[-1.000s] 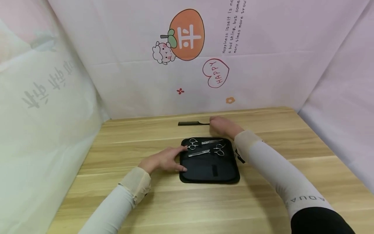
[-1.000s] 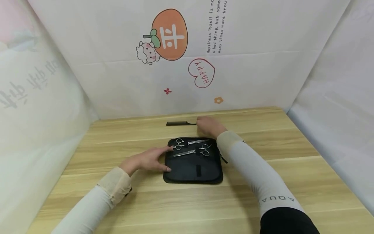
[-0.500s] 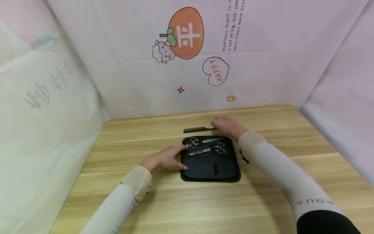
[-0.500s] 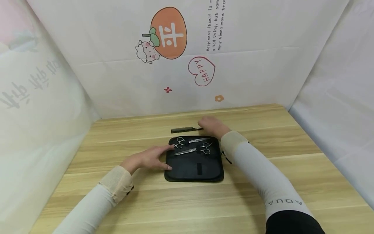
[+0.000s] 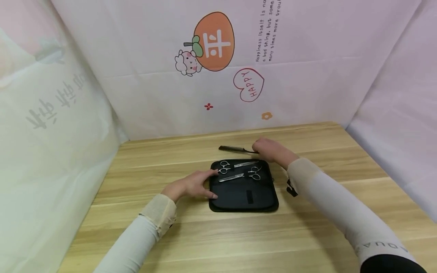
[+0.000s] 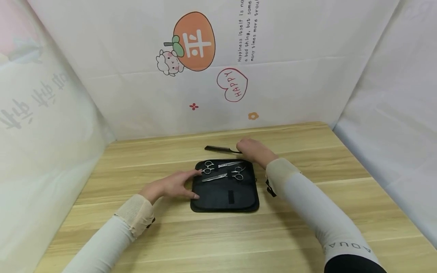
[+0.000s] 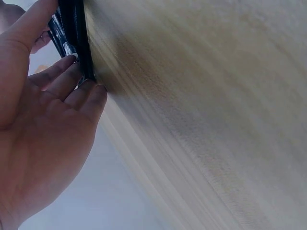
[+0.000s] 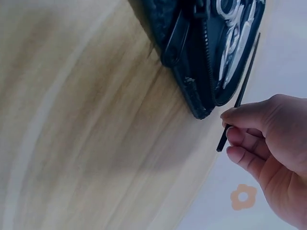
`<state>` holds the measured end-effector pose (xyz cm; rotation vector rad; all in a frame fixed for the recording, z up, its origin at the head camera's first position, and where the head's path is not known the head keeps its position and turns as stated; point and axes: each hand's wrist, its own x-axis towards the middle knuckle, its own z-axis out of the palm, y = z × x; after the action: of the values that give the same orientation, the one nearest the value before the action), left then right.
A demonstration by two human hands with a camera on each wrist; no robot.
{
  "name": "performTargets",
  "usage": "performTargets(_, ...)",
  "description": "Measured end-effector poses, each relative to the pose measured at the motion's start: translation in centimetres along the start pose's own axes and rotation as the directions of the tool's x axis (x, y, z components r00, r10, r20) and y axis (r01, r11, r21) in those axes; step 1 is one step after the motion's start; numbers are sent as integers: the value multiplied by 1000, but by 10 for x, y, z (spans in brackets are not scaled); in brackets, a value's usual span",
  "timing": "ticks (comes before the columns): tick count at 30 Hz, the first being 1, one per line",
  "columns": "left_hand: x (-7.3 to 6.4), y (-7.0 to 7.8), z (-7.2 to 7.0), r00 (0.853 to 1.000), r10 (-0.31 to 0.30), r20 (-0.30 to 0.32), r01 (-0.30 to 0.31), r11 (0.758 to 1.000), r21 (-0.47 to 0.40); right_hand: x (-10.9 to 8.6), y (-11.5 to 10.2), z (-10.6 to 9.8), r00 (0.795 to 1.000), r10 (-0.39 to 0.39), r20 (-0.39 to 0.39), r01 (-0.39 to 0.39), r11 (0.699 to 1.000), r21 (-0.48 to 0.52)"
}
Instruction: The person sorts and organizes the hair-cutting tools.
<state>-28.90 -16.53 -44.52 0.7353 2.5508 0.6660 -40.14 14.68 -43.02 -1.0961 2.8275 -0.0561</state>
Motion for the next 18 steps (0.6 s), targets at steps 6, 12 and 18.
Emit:
performTargets(6, 0, -1, 2, 1000, 6, -6, -6, 1000, -8, -15, -4, -2, 997, -42, -70, 41, 999, -7)
performTargets(12, -1, -1, 4, 1000, 10, -14, -10, 1000, -22, -32, -11, -5, 981, -120, -150, 119, 993, -21)
performTargets(18, -1, 0, 4, 1000, 18, -21, -19, 1000, -13, -51, -27, -15, 973, -153, -172, 161, 986, 34)
